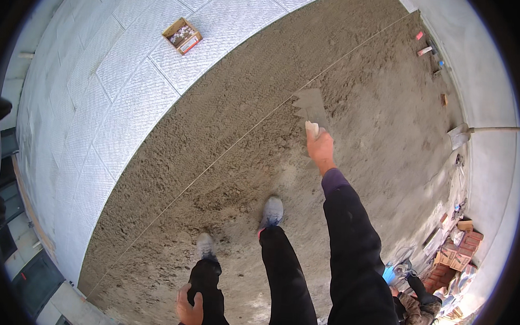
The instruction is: The person installs floor tiles by spreading mortar with a notched trowel, placing tiles, and tapping them with a rubber mallet. They use a string line for alignment and a small wooden block to adjust spacing between tiles. The person also uses a measuring tape and a cloth during the process.
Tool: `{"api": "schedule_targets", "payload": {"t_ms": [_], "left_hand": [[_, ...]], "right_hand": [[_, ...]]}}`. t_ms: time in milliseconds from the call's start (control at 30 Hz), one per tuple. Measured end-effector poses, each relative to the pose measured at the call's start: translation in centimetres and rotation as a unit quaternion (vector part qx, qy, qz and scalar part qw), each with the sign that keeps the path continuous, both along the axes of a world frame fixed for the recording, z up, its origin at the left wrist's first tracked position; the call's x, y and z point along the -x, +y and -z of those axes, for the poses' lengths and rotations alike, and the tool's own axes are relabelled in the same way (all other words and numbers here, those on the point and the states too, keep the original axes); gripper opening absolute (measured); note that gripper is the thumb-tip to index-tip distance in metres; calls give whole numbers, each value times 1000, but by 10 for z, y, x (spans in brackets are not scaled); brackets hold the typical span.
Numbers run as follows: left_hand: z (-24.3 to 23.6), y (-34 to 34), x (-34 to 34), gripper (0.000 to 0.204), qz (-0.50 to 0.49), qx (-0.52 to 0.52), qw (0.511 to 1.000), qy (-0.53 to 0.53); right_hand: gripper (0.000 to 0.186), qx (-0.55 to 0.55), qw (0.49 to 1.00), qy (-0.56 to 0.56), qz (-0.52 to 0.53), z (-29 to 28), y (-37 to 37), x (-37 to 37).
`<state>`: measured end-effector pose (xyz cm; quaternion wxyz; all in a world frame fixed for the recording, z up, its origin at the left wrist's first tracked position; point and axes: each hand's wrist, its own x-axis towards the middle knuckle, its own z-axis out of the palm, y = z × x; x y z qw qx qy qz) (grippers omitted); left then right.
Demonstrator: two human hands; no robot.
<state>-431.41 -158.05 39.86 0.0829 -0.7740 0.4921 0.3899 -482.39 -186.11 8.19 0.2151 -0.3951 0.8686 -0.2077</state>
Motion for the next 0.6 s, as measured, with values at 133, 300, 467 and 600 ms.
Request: {"api": "schedule_targets", "payload": {"t_ms": [133,300,467,600], "left_hand": [[16,-29,80,51,16,4,995,103],[64,-35,154,51,154,7,985,81],[75,-55,160,48,113,10,990,83],[77,-58,165,47,159,-9,984,77]], "right_hand": [[66,-89,945,-295,107,2,-35,4],[76,-141,889,-425,93,38,-22,-84],[86,-277,865,-360,-215,16,60,-217],[75,-212,834,-264,-436,-9,78,-267]]}}
